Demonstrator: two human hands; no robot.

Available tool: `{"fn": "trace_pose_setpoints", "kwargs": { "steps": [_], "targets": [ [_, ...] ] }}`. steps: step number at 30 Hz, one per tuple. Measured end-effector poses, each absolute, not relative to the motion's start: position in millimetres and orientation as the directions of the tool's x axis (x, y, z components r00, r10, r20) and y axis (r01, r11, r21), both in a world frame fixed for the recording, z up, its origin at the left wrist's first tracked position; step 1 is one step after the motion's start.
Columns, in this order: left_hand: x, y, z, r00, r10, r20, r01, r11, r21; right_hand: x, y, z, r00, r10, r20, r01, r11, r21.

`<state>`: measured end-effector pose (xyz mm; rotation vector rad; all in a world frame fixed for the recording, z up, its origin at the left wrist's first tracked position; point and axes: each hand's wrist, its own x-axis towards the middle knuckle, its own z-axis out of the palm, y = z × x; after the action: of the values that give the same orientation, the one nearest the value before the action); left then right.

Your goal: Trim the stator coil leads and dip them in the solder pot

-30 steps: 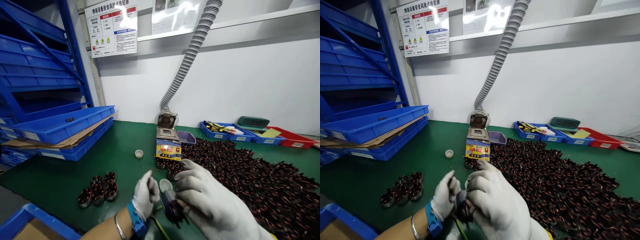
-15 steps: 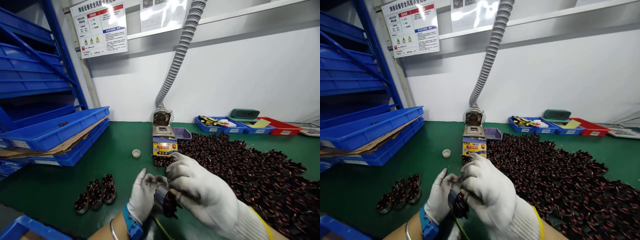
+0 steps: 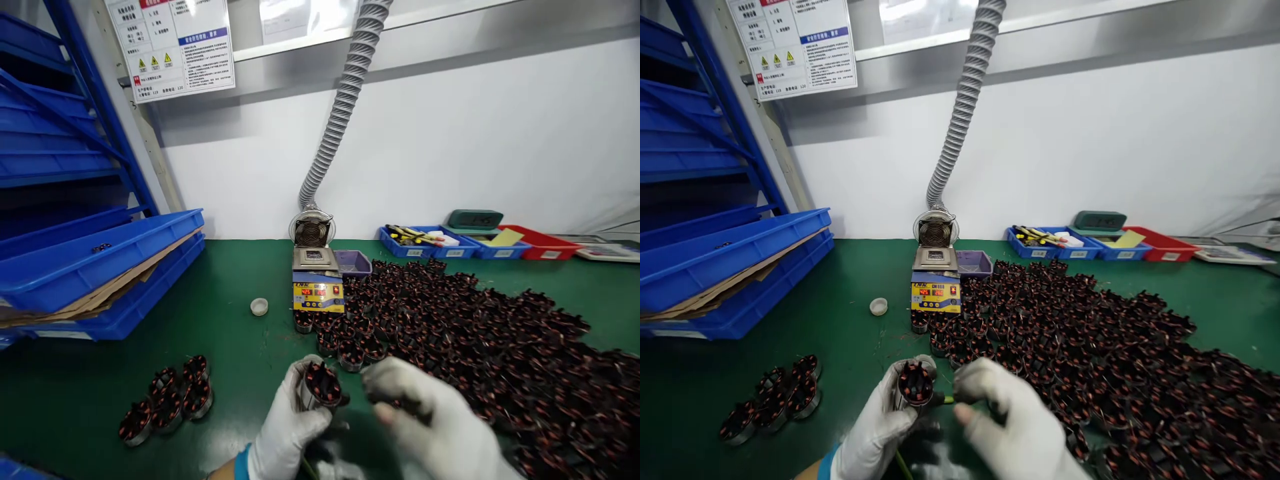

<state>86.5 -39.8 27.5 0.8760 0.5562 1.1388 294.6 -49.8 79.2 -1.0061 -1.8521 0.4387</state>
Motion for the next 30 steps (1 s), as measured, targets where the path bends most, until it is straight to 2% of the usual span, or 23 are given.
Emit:
{"fn": "trace_pose_setpoints", "kwargs": {
  "steps": [2, 4, 8, 11, 14, 16, 18, 19, 21, 23, 24, 26, 28, 30],
  "targets": [
    [91, -43, 8, 0.241, 0.964, 0.113, -0.513, 0.028, 0.858, 276, -59, 53, -0.18, 0.825, 0.535, 0.63, 0.515, -0.582],
    [94, -49, -11, 0.214, 0.97, 0.115, -0.419, -0.015, 0.908, 255, -66, 29, -0.107, 0.879, 0.465, 0.714, 0.393, -0.579],
    [95, -60, -27, 0.183, 0.977, 0.111, -0.117, -0.09, 0.989, 235, -65, 2, 0.023, 0.892, 0.452, 0.65, 0.33, -0.685],
    [87, -53, -16, 0.205, 0.939, 0.274, 0.05, -0.29, 0.956, 241, -61, -2, -0.009, 0.908, 0.418, 0.568, 0.349, -0.745],
    [73, -36, 5, 0.231, 0.849, 0.475, 0.169, -0.516, 0.84, 251, -59, 1, -0.104, 0.92, 0.377, 0.513, 0.375, -0.773],
    [64, -28, 23, 0.163, 0.806, 0.569, 0.277, -0.59, 0.758, 256, -59, 5, -0.169, 0.917, 0.362, 0.543, 0.393, -0.742],
    [59, -26, 44, 0.203, 0.701, 0.683, 0.401, -0.696, 0.595, 259, -59, 8, -0.252, 0.886, 0.39, 0.597, 0.459, -0.658],
    [58, -27, 55, 0.308, 0.622, 0.72, 0.443, -0.763, 0.47, 260, -58, 10, -0.294, 0.854, 0.428, 0.613, 0.512, -0.601],
    [60, -30, 72, 0.586, 0.484, 0.65, 0.458, -0.859, 0.228, 262, -56, 14, -0.358, 0.781, 0.512, 0.617, 0.609, -0.498],
    [63, -32, 80, 0.684, 0.504, 0.527, 0.516, -0.845, 0.14, 264, -53, 18, -0.371, 0.741, 0.559, 0.624, 0.645, -0.441],
    [65, -32, 79, 0.674, 0.559, 0.483, 0.566, -0.811, 0.15, 266, -52, 19, -0.376, 0.739, 0.558, 0.632, 0.646, -0.429],
    [63, -34, 74, 0.599, 0.687, 0.411, 0.651, -0.717, 0.249, 272, -51, 23, -0.376, 0.752, 0.541, 0.657, 0.628, -0.417],
    [55, -36, 70, 0.604, 0.754, 0.259, 0.625, -0.649, 0.433, 278, -51, 25, -0.363, 0.764, 0.533, 0.679, 0.609, -0.411],
    [45, -38, 71, 0.642, 0.762, 0.086, 0.545, -0.532, 0.648, 283, -51, 26, -0.345, 0.778, 0.525, 0.695, 0.588, -0.414]
  ]
}}
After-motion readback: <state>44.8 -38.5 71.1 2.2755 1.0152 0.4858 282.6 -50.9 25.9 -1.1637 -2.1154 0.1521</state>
